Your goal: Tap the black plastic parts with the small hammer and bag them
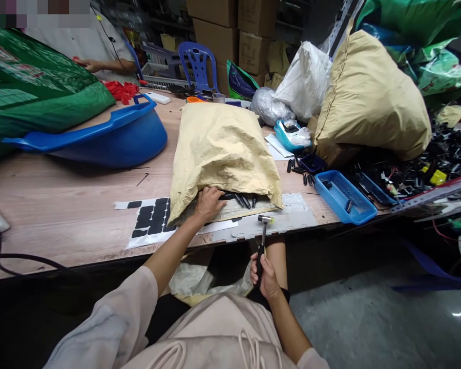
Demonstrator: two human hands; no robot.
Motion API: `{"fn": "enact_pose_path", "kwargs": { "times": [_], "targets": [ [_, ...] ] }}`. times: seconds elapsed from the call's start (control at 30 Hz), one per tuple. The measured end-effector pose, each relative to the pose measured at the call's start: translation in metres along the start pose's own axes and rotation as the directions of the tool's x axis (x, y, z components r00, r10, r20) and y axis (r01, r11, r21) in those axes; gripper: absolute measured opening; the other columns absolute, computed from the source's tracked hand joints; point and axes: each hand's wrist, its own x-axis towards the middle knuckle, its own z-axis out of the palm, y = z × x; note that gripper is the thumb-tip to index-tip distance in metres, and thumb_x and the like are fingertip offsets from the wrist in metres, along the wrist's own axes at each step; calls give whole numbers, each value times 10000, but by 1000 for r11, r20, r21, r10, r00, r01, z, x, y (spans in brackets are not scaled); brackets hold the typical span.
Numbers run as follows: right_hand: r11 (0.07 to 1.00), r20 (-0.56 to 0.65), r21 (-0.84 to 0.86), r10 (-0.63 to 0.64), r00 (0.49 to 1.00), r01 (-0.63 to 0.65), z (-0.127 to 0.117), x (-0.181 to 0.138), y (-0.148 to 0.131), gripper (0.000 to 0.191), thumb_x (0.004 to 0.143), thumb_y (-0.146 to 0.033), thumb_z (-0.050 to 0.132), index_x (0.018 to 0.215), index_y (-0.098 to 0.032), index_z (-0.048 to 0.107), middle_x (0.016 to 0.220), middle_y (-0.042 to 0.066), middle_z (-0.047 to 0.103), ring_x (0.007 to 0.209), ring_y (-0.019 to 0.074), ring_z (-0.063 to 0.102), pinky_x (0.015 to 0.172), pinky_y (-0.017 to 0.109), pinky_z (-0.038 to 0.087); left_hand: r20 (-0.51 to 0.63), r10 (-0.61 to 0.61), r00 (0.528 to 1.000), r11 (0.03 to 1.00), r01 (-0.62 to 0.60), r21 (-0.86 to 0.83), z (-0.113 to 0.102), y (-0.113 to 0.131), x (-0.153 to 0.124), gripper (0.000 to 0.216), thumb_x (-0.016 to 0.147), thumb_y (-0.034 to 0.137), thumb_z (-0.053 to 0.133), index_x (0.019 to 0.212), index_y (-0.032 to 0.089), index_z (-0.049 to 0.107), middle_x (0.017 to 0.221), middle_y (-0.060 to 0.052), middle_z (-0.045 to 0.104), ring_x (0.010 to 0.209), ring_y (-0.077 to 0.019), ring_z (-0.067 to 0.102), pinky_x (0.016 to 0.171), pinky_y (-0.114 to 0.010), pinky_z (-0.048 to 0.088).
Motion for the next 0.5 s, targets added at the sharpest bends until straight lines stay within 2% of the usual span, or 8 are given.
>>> {"fn": "enact_pose_path", "kwargs": {
  "times": [0.13,0.3,0.37,0.5],
  "targets": [
    [1000,15,12,9,1000,-9,1,-1,-1,545,800,-699,779,989,-203,660,647,-57,500,440,68,362,421,207,272,7,-25,1000,1000,25,17,8,-4,0,232,862,259,758,1087,241,705,1066,-113,658,1156,-353,502,989,-474,415],
    [1000,27,17,4,1000,-4,1,0,0,533,816,-694,764,996,-203,659,651,-56,499,444,68,354,424,211,279,-18,-110,994,993,111,30,5,-2,-4,128,899,333,731,961,230,688,1120,-111,627,1122,-334,510,968,-461,415],
    [1000,29,18,5,1000,-6,1,0,1,532,822,-697,755,994,-204,658,650,-56,498,442,69,351,423,211,275,-19,-76,997,997,76,-3,3,5,-15,129,927,346,707,971,225,686,1082,-105,656,1082,-320,527,940,-446,411],
    [1000,31,12,12,999,-13,1,2,1,531,814,-694,761,994,-204,664,649,-54,505,442,71,360,426,211,271,34,107,994,990,-103,-96,8,27,-50,159,935,380,724,990,233,697,989,-61,719,1005,-269,559,906,-398,396]
  ]
}}
